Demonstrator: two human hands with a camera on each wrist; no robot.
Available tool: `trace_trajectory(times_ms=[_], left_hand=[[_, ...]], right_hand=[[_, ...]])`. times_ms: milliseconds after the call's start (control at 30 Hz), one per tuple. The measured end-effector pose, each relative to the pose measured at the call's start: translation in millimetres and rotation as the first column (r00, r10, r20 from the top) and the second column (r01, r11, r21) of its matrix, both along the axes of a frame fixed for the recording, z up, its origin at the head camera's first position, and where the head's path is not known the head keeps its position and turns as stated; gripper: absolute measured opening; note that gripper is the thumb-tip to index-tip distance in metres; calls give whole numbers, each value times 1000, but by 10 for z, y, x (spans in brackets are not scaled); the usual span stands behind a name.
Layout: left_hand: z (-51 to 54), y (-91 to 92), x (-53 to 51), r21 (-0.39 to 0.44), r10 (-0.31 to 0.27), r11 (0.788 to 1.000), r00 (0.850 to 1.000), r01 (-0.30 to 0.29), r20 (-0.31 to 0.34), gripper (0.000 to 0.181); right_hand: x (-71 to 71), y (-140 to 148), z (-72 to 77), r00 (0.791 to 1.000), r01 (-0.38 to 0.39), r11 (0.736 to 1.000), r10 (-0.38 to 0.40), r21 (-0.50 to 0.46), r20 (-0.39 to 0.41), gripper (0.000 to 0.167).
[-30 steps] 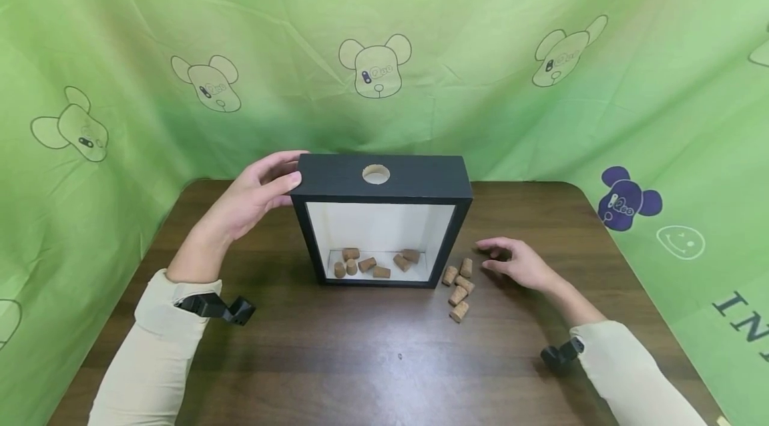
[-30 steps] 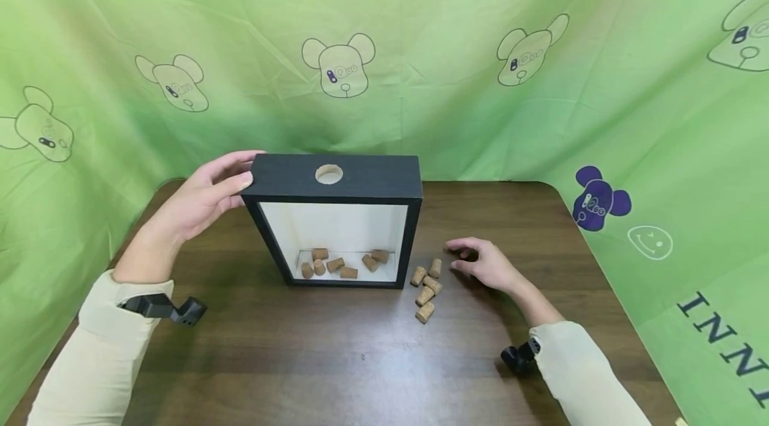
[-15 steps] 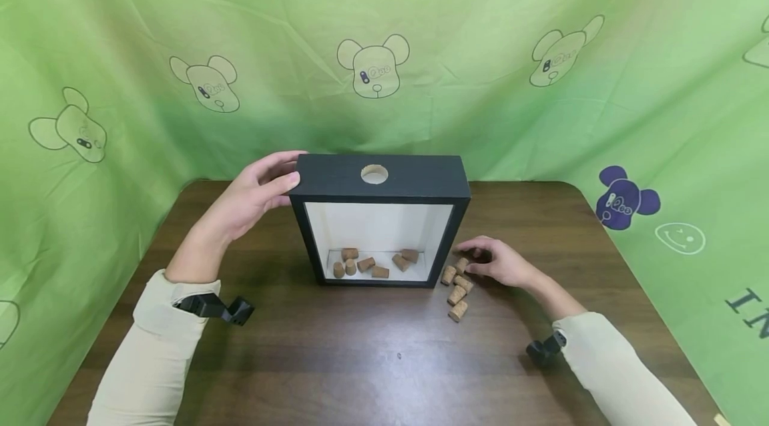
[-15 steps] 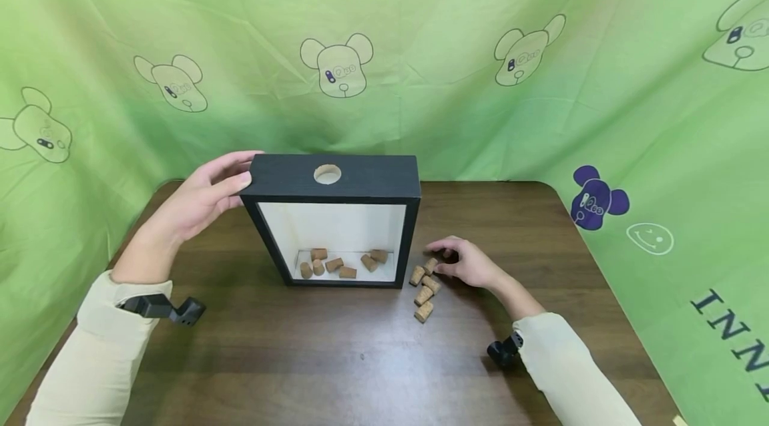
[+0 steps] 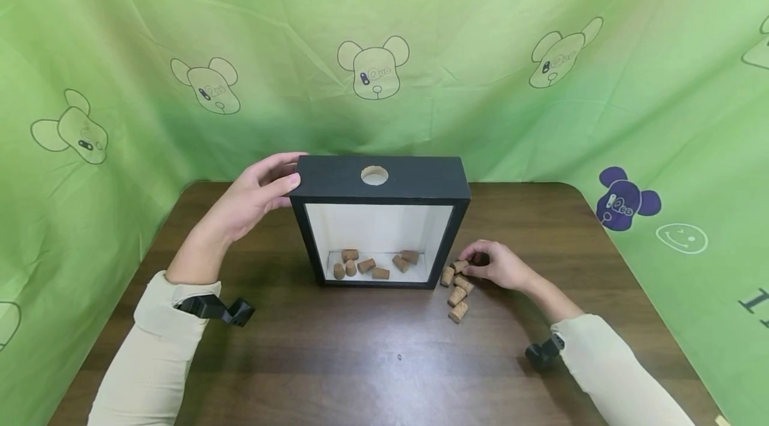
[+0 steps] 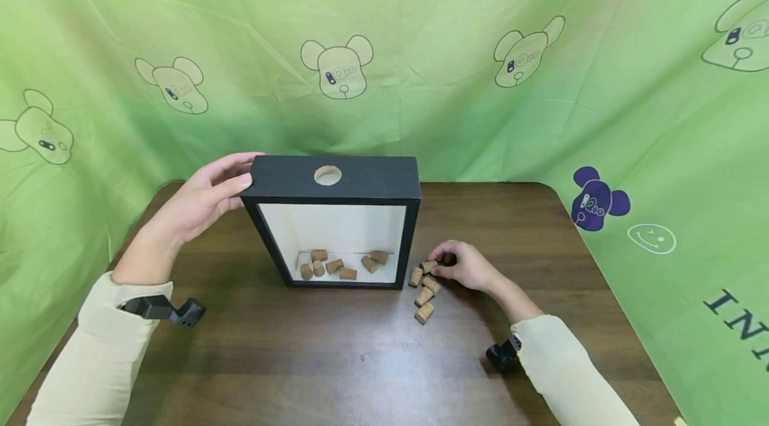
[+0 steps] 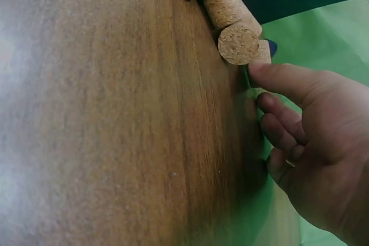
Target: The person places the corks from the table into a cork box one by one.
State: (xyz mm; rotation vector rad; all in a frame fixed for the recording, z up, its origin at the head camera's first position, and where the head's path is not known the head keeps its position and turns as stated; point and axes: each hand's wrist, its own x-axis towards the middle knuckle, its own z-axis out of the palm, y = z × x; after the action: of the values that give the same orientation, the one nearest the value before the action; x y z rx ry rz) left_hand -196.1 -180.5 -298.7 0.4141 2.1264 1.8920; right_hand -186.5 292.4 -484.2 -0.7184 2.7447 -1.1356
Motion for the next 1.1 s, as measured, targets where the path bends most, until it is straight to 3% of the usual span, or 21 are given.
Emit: trace_trajectory(times_ms=[333, 567, 933, 1100], left_hand=[[-1, -2, -1, -5, 0, 1000, 1000, 0, -1, 56], [2, -2, 6, -1, -4, 1000, 1000, 4, -2, 56], [-8, -5, -3, 0, 1, 1000, 1000, -1, 5, 56], [0, 0, 0, -1, 1, 1000, 1000, -1, 4, 56]], right_hand=[[52, 116, 61, 997, 43, 999, -42, -7, 68, 14], [138, 266, 182, 986, 89, 991, -74, -99, 152, 18], [234, 484, 482, 984, 175, 974, -170, -144, 49, 19], [250, 528, 646, 984, 176, 973, -177, -152, 9, 19]])
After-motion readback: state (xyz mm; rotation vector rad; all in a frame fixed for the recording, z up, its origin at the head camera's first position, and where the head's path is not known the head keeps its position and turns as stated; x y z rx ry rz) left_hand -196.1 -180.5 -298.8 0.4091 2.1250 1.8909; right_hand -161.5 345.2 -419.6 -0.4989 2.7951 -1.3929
